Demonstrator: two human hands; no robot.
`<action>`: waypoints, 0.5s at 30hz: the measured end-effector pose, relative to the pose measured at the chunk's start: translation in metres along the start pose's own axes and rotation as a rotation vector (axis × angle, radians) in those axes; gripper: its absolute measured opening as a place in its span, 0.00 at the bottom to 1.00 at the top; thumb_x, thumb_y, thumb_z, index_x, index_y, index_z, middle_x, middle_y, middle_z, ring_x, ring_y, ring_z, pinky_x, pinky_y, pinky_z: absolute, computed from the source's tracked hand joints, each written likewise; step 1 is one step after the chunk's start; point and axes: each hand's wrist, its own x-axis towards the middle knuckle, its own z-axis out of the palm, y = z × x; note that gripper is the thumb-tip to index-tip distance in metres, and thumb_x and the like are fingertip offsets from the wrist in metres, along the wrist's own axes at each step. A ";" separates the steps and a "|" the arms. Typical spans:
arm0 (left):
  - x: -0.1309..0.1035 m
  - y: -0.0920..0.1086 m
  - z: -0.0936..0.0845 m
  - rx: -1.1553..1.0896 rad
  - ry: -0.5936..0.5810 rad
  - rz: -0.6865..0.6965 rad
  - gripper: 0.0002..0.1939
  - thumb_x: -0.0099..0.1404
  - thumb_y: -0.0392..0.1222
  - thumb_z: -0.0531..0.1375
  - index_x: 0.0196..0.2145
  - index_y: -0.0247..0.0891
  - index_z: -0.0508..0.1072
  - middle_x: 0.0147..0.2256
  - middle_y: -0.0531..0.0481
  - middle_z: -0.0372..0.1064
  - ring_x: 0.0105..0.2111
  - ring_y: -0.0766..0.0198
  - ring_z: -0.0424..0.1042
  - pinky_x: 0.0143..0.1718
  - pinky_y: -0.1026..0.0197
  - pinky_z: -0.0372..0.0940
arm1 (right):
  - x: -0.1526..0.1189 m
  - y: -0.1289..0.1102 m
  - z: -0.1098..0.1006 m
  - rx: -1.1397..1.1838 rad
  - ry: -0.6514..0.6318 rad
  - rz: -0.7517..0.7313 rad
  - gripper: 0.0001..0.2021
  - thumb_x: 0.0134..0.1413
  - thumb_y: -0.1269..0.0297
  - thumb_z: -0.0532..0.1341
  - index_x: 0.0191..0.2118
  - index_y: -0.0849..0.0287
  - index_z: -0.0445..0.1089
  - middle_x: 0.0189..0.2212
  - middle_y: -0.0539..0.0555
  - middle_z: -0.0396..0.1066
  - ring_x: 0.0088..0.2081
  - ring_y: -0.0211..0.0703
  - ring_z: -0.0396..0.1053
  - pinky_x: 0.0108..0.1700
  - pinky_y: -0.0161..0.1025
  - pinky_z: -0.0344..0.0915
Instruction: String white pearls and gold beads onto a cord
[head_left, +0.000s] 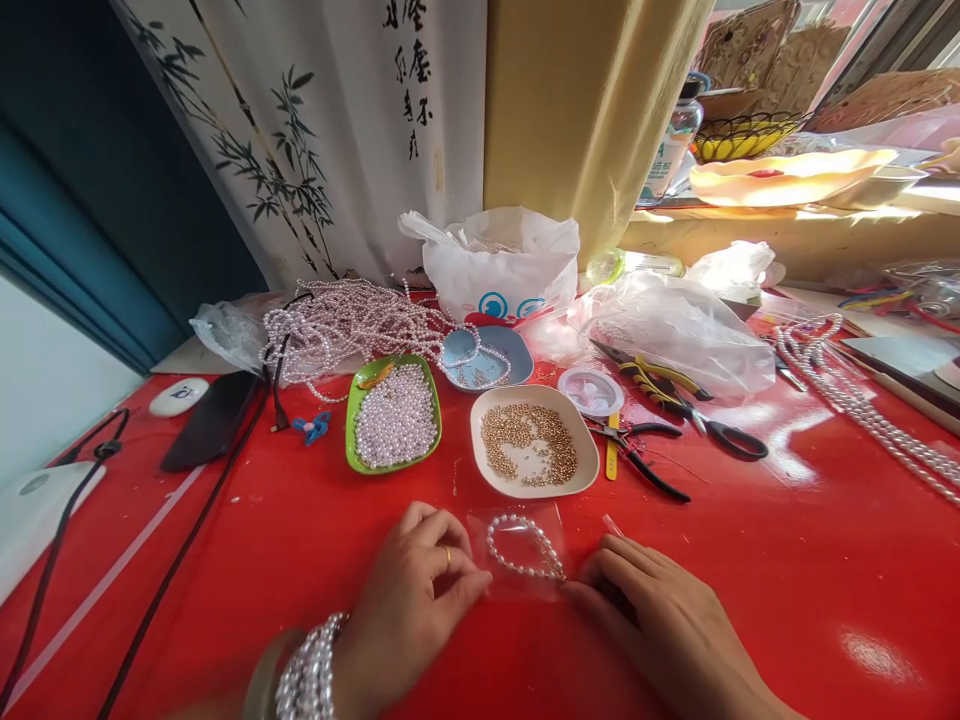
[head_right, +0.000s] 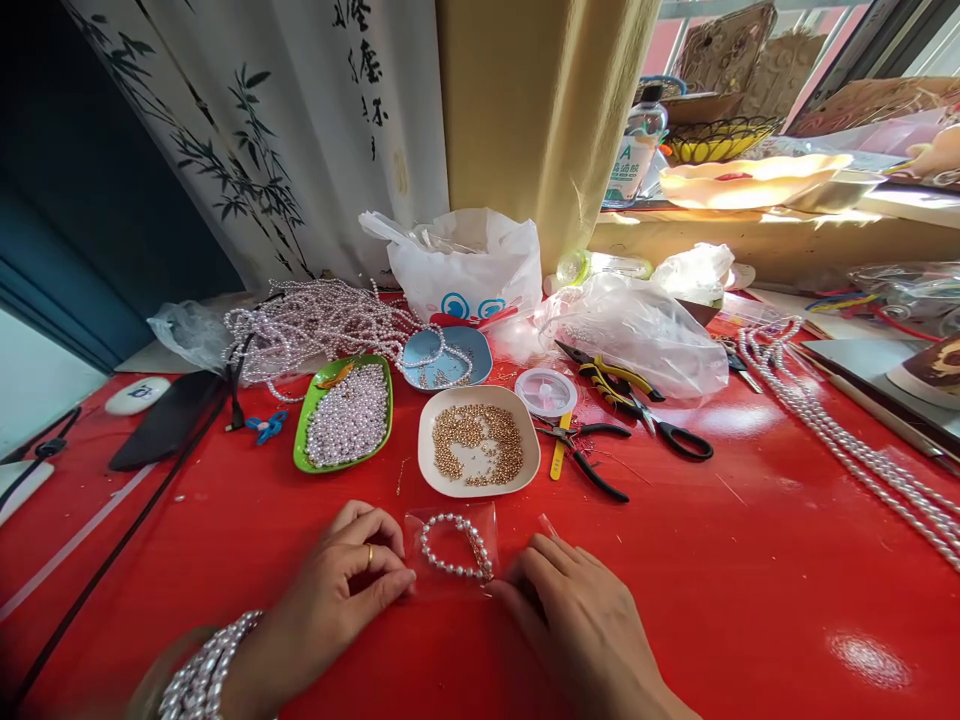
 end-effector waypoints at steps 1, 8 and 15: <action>0.000 0.000 0.000 0.002 0.002 0.000 0.10 0.57 0.40 0.55 0.19 0.39 0.70 0.28 0.51 0.64 0.33 0.64 0.59 0.35 0.59 0.61 | 0.001 0.000 0.000 -0.001 -0.013 0.006 0.16 0.55 0.57 0.48 0.20 0.56 0.63 0.18 0.48 0.66 0.22 0.36 0.67 0.22 0.31 0.60; -0.003 -0.006 0.004 -0.001 -0.001 0.011 0.05 0.52 0.38 0.59 0.20 0.39 0.70 0.30 0.50 0.64 0.35 0.63 0.59 0.37 0.57 0.61 | 0.005 0.002 -0.003 -0.002 -0.121 0.080 0.11 0.51 0.60 0.54 0.20 0.55 0.63 0.19 0.46 0.67 0.20 0.35 0.67 0.19 0.29 0.58; -0.003 -0.004 0.000 0.018 -0.053 -0.036 0.06 0.53 0.38 0.58 0.20 0.38 0.68 0.32 0.50 0.63 0.37 0.62 0.58 0.40 0.56 0.60 | 0.010 0.003 -0.006 0.011 -0.263 0.168 0.08 0.47 0.62 0.58 0.21 0.55 0.63 0.18 0.45 0.66 0.19 0.34 0.64 0.18 0.29 0.52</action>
